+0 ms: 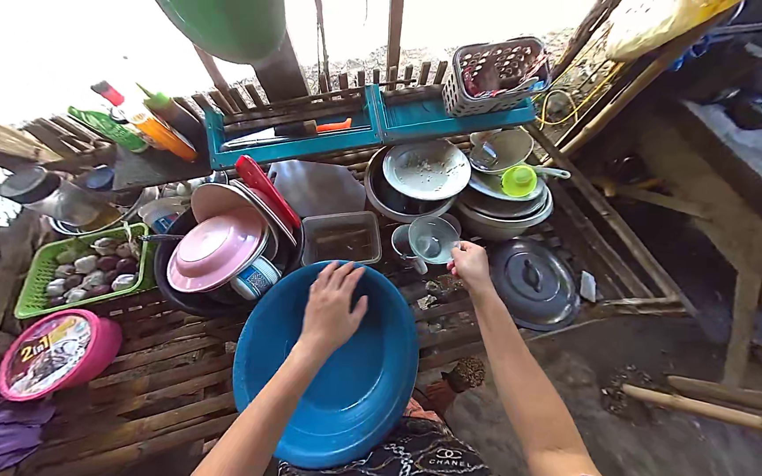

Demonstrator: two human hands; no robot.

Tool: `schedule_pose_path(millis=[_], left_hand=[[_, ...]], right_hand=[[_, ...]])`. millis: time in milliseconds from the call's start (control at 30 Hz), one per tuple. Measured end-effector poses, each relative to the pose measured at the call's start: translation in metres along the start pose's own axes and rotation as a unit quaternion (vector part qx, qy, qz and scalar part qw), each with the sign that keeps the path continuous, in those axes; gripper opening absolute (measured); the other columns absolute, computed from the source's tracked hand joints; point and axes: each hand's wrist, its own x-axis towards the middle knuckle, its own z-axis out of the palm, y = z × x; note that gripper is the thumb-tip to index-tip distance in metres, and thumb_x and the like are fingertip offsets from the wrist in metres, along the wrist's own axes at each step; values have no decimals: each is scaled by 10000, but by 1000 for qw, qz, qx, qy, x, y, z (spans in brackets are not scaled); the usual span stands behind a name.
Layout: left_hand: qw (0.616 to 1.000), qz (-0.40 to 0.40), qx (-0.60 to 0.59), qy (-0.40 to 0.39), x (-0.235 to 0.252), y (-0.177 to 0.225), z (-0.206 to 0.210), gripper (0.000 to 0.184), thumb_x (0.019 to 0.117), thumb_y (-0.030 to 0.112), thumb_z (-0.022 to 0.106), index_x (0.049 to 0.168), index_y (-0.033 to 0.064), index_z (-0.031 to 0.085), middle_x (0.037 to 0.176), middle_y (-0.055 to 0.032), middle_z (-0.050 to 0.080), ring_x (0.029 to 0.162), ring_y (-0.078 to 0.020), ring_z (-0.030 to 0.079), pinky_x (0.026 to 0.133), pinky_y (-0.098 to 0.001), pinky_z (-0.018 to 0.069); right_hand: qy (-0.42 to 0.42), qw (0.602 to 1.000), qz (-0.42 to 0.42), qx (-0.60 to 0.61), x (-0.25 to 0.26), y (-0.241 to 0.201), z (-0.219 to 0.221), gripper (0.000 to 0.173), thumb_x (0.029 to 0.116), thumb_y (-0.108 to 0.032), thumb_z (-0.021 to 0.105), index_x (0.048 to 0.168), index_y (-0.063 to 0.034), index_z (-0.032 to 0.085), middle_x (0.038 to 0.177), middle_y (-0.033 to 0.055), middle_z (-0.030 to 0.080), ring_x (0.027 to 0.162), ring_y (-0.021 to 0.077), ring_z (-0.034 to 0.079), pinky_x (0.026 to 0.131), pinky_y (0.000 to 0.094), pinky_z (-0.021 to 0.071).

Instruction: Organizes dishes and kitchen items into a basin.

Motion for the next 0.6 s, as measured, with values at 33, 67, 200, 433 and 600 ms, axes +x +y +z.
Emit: schedule_pose_path(millis=[33, 67, 200, 433, 600], left_hand=[[999, 16, 3, -33, 20, 11, 9, 510, 998, 299, 605, 1491, 185, 543, 1562, -74, 487, 1502, -337, 347, 1199, -567, 304], [998, 35, 6, -53, 39, 20, 21, 528, 992, 276, 616, 1507, 194, 526, 1574, -67, 476, 1511, -335, 330, 1209, -571, 281], [987, 75, 35, -137, 111, 45, 66, 537, 963, 98, 612, 1485, 210, 548, 1589, -43, 463, 1544, -335, 266, 1218, -632, 211], [975, 13, 43, -220, 151, 56, 96, 260, 1023, 15, 498, 1164, 36, 716, 1173, -201, 704, 1199, -407, 618, 1059, -644, 403], [968, 30, 65, -240, 146, 55, 66, 235, 994, 10, 544, 1125, 57, 734, 1140, -182, 716, 1119, -392, 665, 928, -591, 531]], right_hand=[[4, 1000, 3, 2, -1, 0, -7, 224, 1025, -116, 508, 1103, 6, 678, 660, 48, 631, 490, 95, 561, 496, 268, 494], [9, 1000, 4, 7, -2, 1, -13, 221, 1026, -110, 516, 1105, 9, 684, 653, 47, 631, 481, 90, 556, 484, 260, 486], [29, 1000, -3, 6, -2, -6, -39, 177, 1007, -81, 528, 1012, 9, 680, 616, 24, 606, 456, 75, 534, 454, 242, 460], [38, 999, -22, 25, -9, -26, -72, 219, 1032, -56, 515, 1156, 30, 674, 605, 8, 582, 434, 40, 494, 420, 200, 418], [45, 999, -23, 19, -2, -7, -85, 235, 1033, -52, 505, 1204, 21, 650, 616, 8, 579, 442, 45, 512, 428, 203, 446]])
